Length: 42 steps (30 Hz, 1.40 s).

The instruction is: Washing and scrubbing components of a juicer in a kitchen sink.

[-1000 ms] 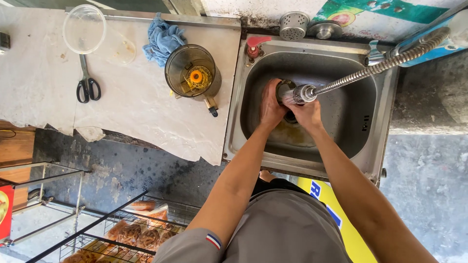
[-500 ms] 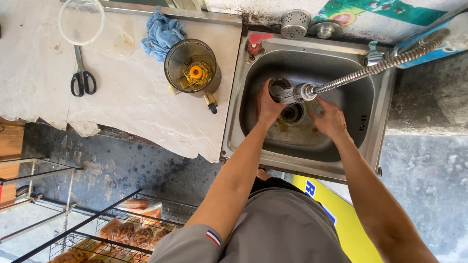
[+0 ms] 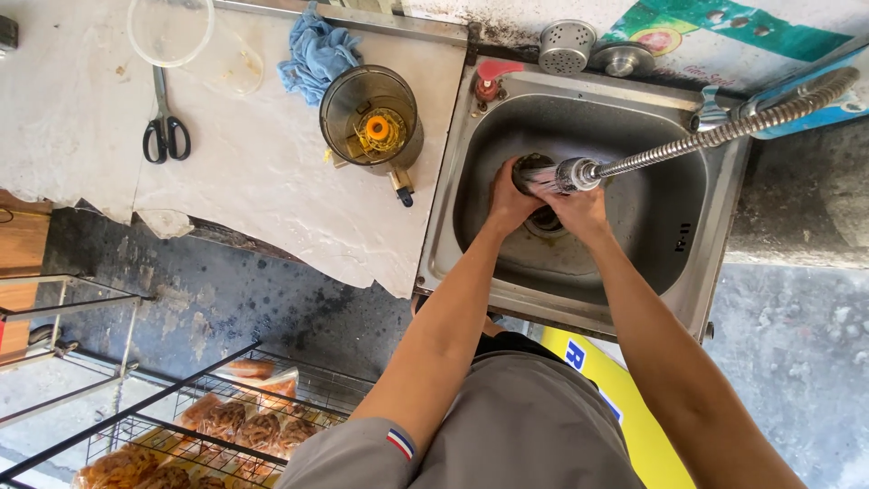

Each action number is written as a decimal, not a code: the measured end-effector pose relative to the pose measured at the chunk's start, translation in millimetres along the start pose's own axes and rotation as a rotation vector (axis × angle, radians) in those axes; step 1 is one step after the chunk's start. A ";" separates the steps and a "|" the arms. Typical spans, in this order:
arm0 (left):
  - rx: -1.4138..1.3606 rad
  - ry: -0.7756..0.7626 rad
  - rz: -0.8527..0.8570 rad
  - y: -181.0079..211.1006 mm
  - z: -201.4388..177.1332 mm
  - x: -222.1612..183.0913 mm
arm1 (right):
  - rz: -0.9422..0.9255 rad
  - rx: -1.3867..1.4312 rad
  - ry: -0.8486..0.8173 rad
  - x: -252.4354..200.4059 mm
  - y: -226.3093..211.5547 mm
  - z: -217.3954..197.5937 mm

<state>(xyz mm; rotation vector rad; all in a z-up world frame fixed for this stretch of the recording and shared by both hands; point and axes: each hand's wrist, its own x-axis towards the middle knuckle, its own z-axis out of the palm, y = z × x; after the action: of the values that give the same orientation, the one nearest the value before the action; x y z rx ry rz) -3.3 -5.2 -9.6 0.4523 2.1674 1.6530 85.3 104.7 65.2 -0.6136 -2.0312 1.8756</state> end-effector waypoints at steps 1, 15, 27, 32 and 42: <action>-0.020 0.004 0.029 -1.9 -0.6 0.5 | -0.007 -0.202 -0.028 1.6 -3.9 -1.2; -0.027 0.020 0.112 2.2 -5.0 0.9 | 0.154 -0.443 0.168 4.6 12.7 -34.7; 0.147 0.099 -0.039 12.0 -12.8 -0.2 | -0.073 0.259 -0.090 -37.0 -58.6 -27.3; 0.480 0.161 0.065 34.1 -17.7 -8.6 | -0.161 -0.115 -0.059 -23.4 -62.7 -31.3; 0.239 0.114 0.220 28.8 -11.5 -9.8 | -0.190 -0.391 0.012 1.4 -106.0 -17.6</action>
<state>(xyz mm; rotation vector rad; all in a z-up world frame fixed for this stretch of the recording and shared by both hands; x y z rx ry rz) 0.5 -12.1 22.0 0.7026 2.4909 1.5663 82.1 115.1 172.1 -0.4988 -2.3753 1.3762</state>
